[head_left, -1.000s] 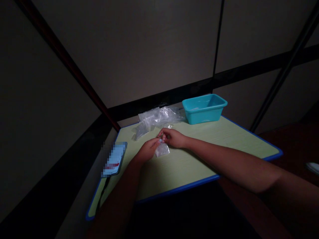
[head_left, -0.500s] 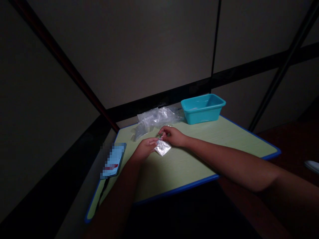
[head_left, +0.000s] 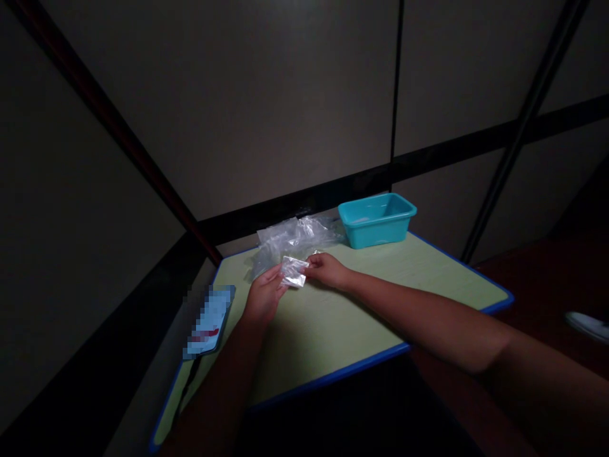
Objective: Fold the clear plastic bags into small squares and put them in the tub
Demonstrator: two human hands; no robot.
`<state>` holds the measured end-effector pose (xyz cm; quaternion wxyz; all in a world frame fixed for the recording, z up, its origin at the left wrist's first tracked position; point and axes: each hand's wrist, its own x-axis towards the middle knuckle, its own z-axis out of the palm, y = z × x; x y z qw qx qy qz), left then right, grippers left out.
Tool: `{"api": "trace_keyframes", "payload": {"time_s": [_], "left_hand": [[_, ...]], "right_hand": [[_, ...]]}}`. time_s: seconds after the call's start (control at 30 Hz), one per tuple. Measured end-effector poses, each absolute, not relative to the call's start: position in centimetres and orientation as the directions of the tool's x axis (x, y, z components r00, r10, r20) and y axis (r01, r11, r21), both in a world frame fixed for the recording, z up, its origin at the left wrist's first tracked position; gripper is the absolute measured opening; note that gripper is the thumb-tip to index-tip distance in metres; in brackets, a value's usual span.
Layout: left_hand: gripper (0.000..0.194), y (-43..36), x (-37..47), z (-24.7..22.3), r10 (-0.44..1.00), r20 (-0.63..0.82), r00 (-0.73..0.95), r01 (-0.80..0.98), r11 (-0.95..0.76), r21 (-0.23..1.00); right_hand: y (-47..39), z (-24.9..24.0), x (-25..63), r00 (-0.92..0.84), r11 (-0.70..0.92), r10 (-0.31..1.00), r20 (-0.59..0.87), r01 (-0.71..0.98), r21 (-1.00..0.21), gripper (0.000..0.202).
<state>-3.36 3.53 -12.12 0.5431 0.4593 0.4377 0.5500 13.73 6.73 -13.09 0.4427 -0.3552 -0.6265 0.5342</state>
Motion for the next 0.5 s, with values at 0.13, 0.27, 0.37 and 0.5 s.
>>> {"api": "trace_keyframes", "payload": {"time_s": [0.13,0.27,0.37,0.5], "left_hand": [[0.031,3.5,-2.9,-12.4,0.998,0.063,-0.007,-0.267,-0.063,0.962],[0.025,3.4,-2.5,-12.4,0.998,0.054,-0.024,-0.3,-0.058,0.952],[0.022,3.2,-2.3,-12.5,0.999,0.025,-0.02,-0.294,-0.03,0.955],[0.019,3.2,-1.9,-12.3,0.999,-0.018,-0.043,-0.289,0.005,0.957]], "right_hand": [[6.7,-13.1,13.6,-0.321,0.166,0.926,0.197,-0.123,-0.978,0.036],[7.1,-13.4,13.4,-0.223,0.258,0.931,0.29,-0.165,-0.952,0.033],[7.4,-13.8,13.1,-0.179,0.277,0.937,0.3,-0.14,-0.951,0.029],[8.0,-13.5,13.4,-0.082,0.299,0.951,0.297,0.006,-0.954,0.02]]}}
